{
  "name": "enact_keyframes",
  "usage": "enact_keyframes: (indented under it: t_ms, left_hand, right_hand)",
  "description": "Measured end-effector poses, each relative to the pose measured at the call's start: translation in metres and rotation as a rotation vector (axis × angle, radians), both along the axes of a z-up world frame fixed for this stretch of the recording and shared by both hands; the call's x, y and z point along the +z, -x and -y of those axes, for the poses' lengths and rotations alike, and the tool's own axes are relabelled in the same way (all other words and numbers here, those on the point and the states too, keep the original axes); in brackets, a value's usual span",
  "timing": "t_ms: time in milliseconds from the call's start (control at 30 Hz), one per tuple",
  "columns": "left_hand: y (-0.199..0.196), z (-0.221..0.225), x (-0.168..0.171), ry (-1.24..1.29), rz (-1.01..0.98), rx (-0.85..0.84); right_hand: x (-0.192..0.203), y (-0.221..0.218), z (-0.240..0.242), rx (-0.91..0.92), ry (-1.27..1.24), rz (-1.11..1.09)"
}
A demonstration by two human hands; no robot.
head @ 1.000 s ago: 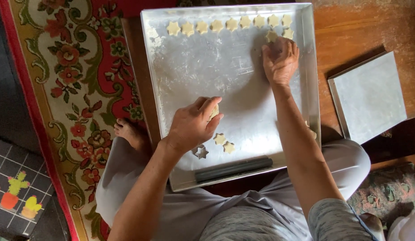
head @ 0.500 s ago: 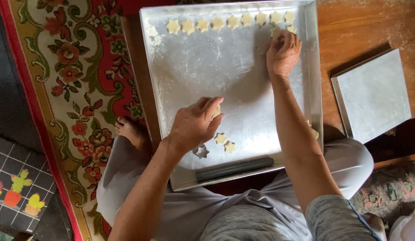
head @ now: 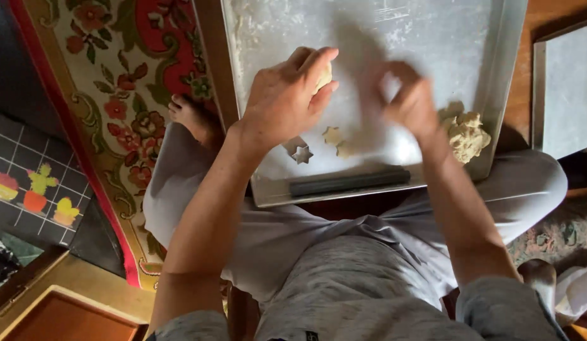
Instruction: Cutting star-shaped pieces from dough using a cookie cutter and rolling out dough with a rolling pin on a baking tray.
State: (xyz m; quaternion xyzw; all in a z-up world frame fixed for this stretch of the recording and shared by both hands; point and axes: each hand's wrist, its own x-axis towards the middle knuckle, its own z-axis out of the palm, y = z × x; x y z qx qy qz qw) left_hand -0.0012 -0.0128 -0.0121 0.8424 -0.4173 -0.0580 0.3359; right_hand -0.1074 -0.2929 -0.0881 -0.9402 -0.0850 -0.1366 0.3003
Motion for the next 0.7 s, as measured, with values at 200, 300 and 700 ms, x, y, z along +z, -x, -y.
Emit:
enact_keyframes:
  t_ms: [200, 300, 700]
  left_hand:
    - [0.007, -0.005, -0.005, 0.034, 0.051, 0.008]
    - [0.009, -0.008, -0.005, 0.027, 0.083, -0.016]
    - [0.009, -0.012, -0.002, 0.003, 0.167, -0.008]
  right_hand:
    - [0.026, 0.060, -0.087, 0.101, 0.200, -0.165]
    - [0.023, 0.069, -0.102, 0.046, 0.284, -0.068]
    - [0.026, 0.068, -0.122, -0.085, 0.160, -0.156]
